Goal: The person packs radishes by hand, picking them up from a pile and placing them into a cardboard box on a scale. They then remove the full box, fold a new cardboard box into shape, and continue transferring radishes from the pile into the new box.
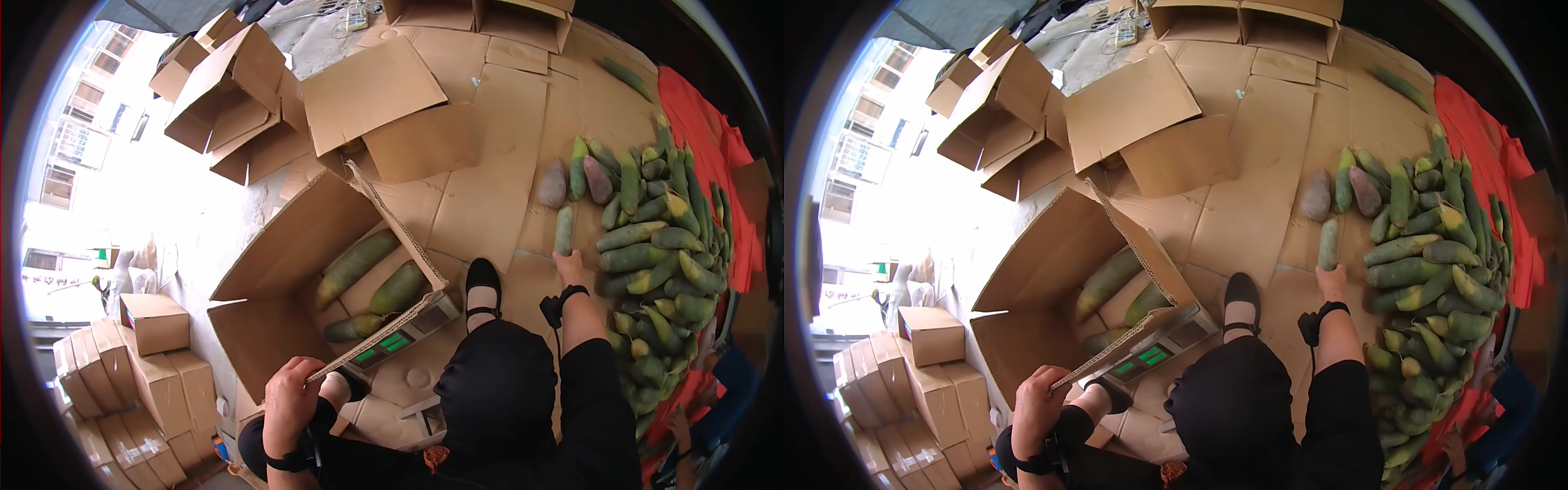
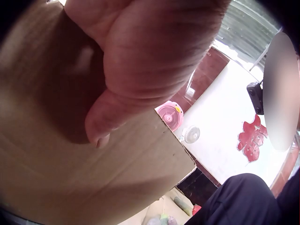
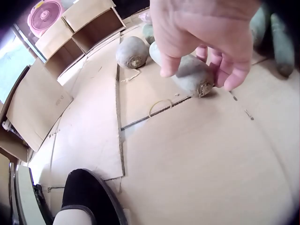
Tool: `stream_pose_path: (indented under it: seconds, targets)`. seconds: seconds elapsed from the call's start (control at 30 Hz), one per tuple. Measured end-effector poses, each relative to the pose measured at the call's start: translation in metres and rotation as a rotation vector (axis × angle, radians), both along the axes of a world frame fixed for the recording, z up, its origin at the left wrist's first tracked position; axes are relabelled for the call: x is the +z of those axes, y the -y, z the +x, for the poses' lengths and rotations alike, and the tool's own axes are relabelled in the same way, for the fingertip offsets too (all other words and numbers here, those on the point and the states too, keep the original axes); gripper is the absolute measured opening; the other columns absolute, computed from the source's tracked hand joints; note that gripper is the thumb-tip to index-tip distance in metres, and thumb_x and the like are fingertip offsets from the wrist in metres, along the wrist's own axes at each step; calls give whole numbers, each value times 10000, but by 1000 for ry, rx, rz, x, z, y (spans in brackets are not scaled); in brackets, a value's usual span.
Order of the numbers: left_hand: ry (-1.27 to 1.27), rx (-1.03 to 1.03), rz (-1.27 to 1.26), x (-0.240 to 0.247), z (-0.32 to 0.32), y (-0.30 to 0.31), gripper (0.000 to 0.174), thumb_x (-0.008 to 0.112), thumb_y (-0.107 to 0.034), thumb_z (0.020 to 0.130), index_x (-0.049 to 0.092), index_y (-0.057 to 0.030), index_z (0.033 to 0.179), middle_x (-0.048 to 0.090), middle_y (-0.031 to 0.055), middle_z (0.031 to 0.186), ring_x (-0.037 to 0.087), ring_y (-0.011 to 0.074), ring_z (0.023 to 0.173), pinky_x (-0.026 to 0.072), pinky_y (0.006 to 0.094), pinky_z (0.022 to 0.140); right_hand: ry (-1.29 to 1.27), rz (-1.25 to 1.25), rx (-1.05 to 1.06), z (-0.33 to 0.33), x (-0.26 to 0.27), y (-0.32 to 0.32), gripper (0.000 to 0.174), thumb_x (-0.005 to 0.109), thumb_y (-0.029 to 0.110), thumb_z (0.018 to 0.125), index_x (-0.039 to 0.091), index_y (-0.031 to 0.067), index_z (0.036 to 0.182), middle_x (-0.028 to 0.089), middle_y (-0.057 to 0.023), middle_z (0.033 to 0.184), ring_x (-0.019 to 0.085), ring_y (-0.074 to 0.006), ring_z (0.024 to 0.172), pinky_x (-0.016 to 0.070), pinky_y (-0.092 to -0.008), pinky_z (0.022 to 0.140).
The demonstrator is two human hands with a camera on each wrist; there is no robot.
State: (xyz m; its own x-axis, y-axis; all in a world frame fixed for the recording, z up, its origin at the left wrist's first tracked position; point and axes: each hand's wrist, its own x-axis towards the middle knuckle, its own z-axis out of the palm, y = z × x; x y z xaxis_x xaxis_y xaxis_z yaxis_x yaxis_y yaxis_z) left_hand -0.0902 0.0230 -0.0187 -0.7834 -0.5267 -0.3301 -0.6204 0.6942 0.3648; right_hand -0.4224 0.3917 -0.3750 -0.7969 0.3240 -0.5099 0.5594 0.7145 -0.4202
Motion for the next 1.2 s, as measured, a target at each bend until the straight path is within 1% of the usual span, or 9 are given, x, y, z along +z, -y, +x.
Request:
stream_pose_path:
  seconds: [0.07, 0.17, 0.23, 0.4, 0.6, 0.67, 0.83, 1.03, 1.2]
  targets:
    - [-12, -4, -3, -1, 1, 1, 116, 615, -68, 781, 660, -16, 875, 646, 135, 876, 631, 321, 817, 497, 365, 733, 34, -36, -45, -5, -10, -3, 703, 698, 313, 730, 436, -39, 1279, 549, -218, 1209, 540, -338, 1131, 434, -391, 936]
    - [-17, -13, -8, -1, 4, 1, 117, 600, -64, 774, 664, -38, 868, 643, 120, 884, 624, 320, 830, 494, 376, 737, -34, -44, -40, 1, -27, -9, 550, 721, 244, 725, 533, -63, 1140, 620, -188, 1039, 627, -319, 902, 486, -378, 766]
    - [-24, -6, -9, -1, 4, 1, 125, 586, -57, 766, 667, -57, 861, 642, 105, 893, 618, 317, 845, 492, 385, 742, -83, -312, -32, 12, -29, -13, 467, 718, 243, 727, 571, -47, 1062, 630, -133, 944, 624, -257, 771, 487, -352, 660]
    - [-7, -49, -7, -1, 9, 3, 147, 563, -47, 760, 665, -57, 866, 625, 117, 876, 608, 336, 831, 489, 411, 742, 123, -469, -102, 69, 11, -6, 440, 696, 276, 772, 583, -22, 1076, 621, -92, 895, 596, -188, 727, 466, -306, 555]
    - [-46, -107, -11, -2, 17, 5, 131, 572, -63, 778, 650, -25, 876, 613, 149, 882, 599, 359, 823, 485, 409, 734, 268, -792, -236, 124, 47, -35, 430, 696, 260, 786, 558, 17, 1112, 609, -93, 1007, 593, -211, 867, 489, -350, 691]
    - [-63, -137, -24, -4, 20, 6, 130, 563, -63, 784, 645, -24, 876, 608, 151, 875, 596, 361, 819, 485, 414, 733, 201, -1081, -298, 131, 61, -40, 390, 688, 260, 796, 562, 39, 1092, 612, -74, 993, 598, -212, 873, 492, -354, 740]
    - [-81, -180, -65, -9, 28, 4, 124, 535, -54, 796, 627, -33, 876, 594, 147, 861, 594, 344, 846, 480, 418, 746, 342, -1080, -329, 96, 80, -51, 306, 676, 270, 801, 577, 83, 1022, 623, -59, 951, 610, -178, 838, 483, -324, 676]
    - [-86, -210, -134, -18, 38, 4, 121, 541, -61, 809, 609, -52, 910, 601, 132, 874, 605, 325, 859, 485, 421, 729, -50, -1067, 279, 63, 286, 44, 279, 604, 268, 836, 570, 38, 989, 626, -53, 872, 621, -166, 732, 468, -270, 581]
    - [-158, -247, -200, -25, 43, 5, 43, 547, -59, 802, 540, -56, 844, 591, 124, 817, 614, 302, 804, 476, 412, 704, -128, -1024, 581, 68, 394, 121, 376, 604, 261, 821, 553, -17, 1069, 609, -57, 848, 594, -131, 690, 485, -266, 602]
